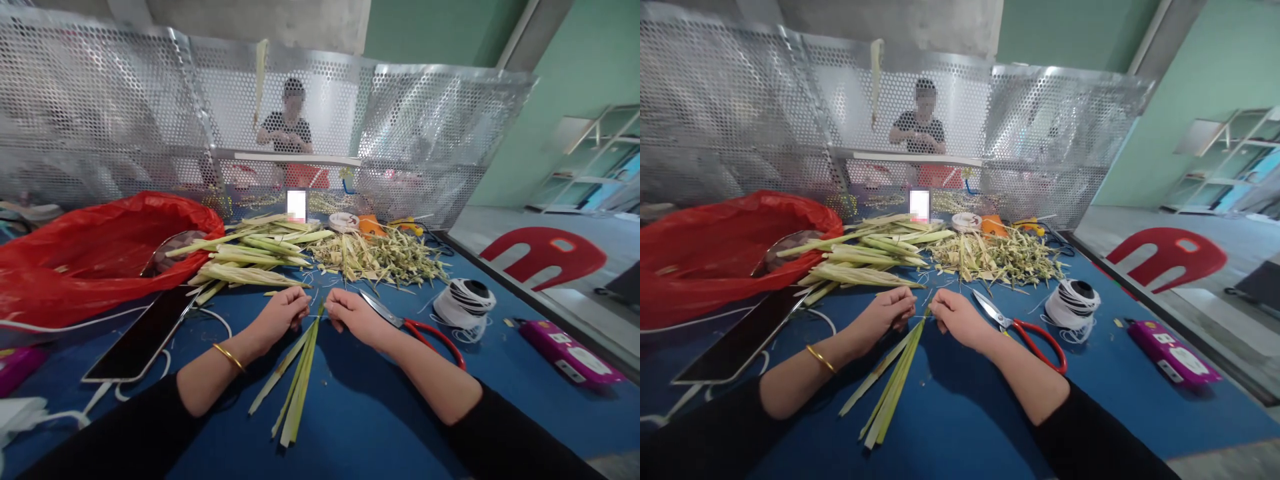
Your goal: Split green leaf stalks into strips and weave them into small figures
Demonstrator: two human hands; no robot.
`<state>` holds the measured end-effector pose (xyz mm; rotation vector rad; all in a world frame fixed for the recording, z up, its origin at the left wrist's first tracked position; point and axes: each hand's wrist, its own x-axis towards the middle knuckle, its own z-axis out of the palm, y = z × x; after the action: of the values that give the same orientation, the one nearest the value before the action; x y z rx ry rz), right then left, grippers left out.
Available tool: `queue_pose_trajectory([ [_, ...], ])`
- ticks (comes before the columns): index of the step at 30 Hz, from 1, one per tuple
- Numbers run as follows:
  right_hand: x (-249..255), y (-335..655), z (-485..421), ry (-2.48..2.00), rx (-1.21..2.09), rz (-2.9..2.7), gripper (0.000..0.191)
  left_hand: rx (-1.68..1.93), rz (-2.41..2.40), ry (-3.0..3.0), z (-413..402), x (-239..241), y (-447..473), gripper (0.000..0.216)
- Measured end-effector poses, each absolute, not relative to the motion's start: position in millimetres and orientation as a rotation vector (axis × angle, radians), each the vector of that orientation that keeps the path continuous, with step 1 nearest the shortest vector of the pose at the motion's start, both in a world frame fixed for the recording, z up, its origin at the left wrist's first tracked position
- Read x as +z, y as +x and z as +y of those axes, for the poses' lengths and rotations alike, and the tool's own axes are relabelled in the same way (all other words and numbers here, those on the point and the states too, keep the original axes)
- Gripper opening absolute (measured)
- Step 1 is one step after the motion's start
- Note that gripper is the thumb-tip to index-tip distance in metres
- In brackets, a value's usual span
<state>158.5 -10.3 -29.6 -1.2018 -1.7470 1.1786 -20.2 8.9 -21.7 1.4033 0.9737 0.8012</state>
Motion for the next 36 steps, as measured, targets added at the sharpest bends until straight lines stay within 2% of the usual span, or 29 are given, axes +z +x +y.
queue_pose_trajectory([
  [17,-33.4,156.5,-11.8,-1.213,1.203,-1.765,0.02,0.786,1.05,1.445,11.2,-23.0,-19.9,0.036],
  [21,-33.9,152.9,-13.6,-1.16,1.173,-1.794,0.004,0.825,1.1,1.475,8.6,-22.2,-20.8,0.031],
  [24,-35.4,149.4,-14.5,-1.136,1.2,-1.831,0.013,0.92,1.115,1.587,5.0,-17.9,-19.8,0.028],
  [27,-37.8,147.0,-14.4,-1.07,1.231,-1.867,0.01,1.022,1.051,1.671,2.9,-15.2,-17.5,0.029],
  [29,-38.6,146.2,-13.9,-1.045,1.207,-1.835,0.014,1.037,1.05,1.604,2.2,-16.2,-15.9,0.027],
  [33,-35.6,145.3,-13.2,-1.027,1.145,-1.632,0.019,0.838,1.014,1.332,-3.4,-21.0,-12.7,0.039],
  [36,-31.4,145.0,-13.6,-0.987,1.13,-1.537,0.021,0.644,0.863,1.19,-12.7,-20.5,-9.0,0.035],
])
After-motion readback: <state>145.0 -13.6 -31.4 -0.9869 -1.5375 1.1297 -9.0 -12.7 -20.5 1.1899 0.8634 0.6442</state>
